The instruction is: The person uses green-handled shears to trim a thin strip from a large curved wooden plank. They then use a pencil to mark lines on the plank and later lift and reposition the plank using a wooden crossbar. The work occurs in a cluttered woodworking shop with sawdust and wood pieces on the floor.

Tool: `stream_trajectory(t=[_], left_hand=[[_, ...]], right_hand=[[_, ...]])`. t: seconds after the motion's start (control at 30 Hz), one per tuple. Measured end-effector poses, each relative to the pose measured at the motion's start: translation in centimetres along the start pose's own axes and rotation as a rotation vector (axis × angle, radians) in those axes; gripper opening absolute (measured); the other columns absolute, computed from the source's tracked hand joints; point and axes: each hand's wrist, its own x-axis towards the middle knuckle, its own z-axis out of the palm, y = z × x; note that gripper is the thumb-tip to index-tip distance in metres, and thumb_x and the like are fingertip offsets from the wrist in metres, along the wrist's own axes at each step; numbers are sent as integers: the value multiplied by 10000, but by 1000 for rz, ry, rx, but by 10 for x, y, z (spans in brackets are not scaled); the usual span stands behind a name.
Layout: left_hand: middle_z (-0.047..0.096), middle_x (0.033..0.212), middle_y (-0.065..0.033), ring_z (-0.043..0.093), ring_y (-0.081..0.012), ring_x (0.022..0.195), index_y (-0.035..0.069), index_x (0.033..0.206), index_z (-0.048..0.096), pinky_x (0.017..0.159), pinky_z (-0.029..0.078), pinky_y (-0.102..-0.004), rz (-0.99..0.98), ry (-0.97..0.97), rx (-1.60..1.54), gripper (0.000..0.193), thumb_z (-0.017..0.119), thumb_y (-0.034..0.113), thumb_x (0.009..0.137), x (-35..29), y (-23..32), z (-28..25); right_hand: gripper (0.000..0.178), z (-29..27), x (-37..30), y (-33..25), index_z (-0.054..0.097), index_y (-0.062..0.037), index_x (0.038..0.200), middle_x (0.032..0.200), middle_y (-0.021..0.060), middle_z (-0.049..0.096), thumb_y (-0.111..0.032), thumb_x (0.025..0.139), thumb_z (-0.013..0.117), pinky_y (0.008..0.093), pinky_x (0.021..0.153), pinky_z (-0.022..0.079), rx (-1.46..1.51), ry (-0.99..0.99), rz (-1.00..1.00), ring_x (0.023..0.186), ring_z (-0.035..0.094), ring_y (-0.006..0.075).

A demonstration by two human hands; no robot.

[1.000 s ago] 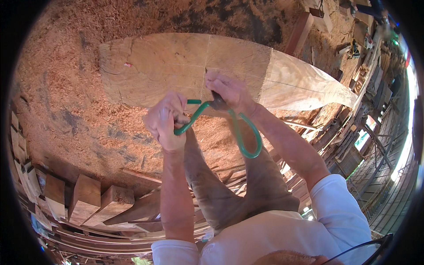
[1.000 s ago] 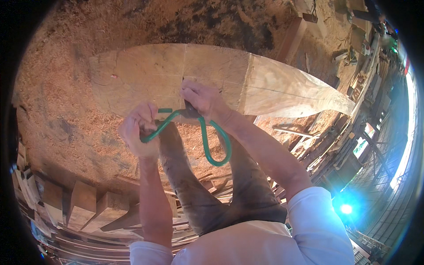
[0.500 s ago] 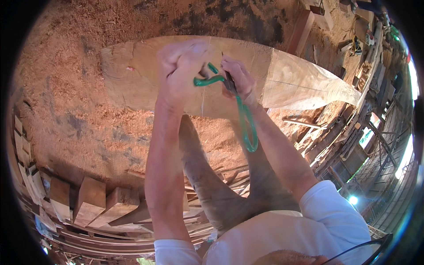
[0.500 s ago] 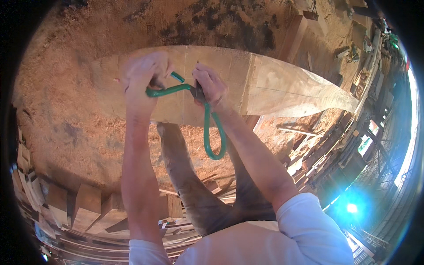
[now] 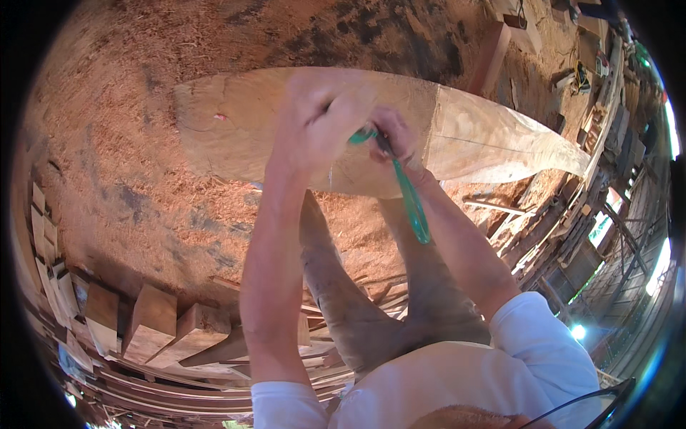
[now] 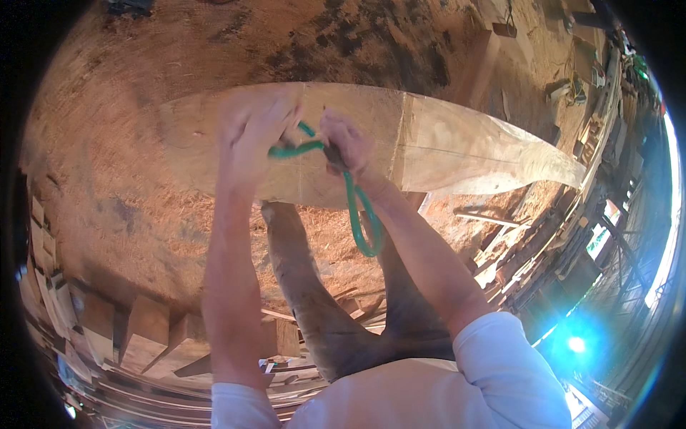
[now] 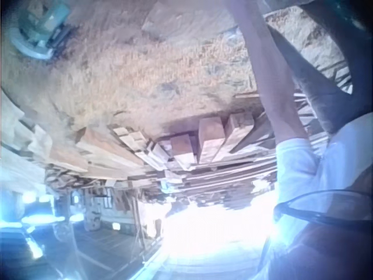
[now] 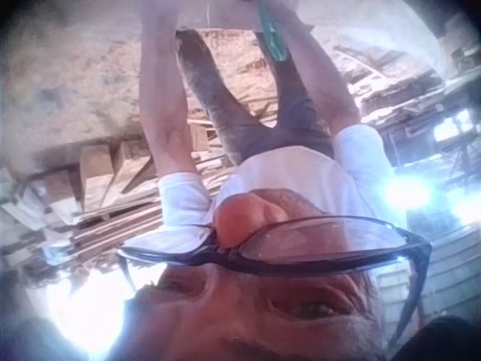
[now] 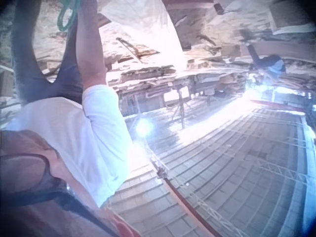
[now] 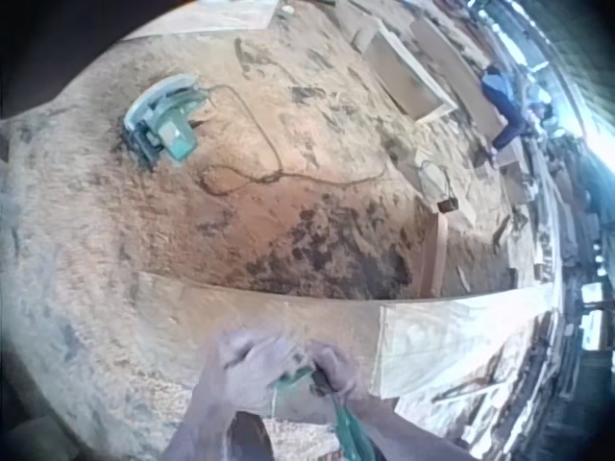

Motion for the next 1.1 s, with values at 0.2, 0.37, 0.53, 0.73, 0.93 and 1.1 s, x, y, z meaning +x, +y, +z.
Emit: stream_trajectory(t=[0.2, 0.37, 0.53, 0.73, 0.93, 1.1], left_hand=[[496, 594, 3, 477, -82, 547, 18, 651, 509, 497, 347, -286, 110, -305, -131, 386, 622, 204, 970, 40, -14, -10], [482, 636, -36, 443, -134, 581, 30, 676, 492, 554, 366, -328, 199, 39, -274, 357, 563, 191, 986, -23, -44, -40], [399, 696, -60, 356, -195, 664, 42, 713, 377, 688, 375, -425, 166, 413, -290, 373, 481, 278, 983, -91, -48, -5], [483, 663, -63, 409, -151, 595, -2, 688, 485, 612, 414, -336, 165, 543, 152, 359, 505, 161, 1008, -147, -37, -4], [457, 611, -54, 489, -209, 637, -6, 635, 516, 655, 470, -360, 265, 680, -58, 446, 533, 232, 1012, -203, -62, 54], [507, 645, -73, 529, -197, 681, -43, 649, 500, 628, 450, -348, 191, 650, -97, 429, 514, 208, 997, -182, -58, 38]], right_hand=[[252, 6, 12, -20, 632, -35, 1125, 1031, 134, 714, -14, 885, 707, 330, 669, 597, -407, 369, -330, 891, 739, 296], [330, 15, 10, -33, 631, -59, 1080, 1106, 158, 666, -29, 793, 791, 386, 739, 603, -241, 54, -297, 936, 710, 356], [422, -6, -3, -22, 627, -26, 1178, 1140, 163, 703, 26, 791, 788, 337, 754, 584, -149, -271, -380, 935, 724, 317], [455, -11, -9, -37, 643, -68, 1269, 1280, 156, 684, -50, 837, 786, 363, 927, 567, -97, -682, -185, 1118, 704, 352], [479, -43, -15, -31, 635, -63, 1309, 1337, 169, 670, -128, 862, 793, 384, 995, 557, -87, -925, -338, 1209, 677, 382], [394, -35, -18, -28, 616, -102, 1179, 1044, 114, 662, -300, 889, 792, 426, 804, 561, -36, -712, -380, 989, 677, 362]])
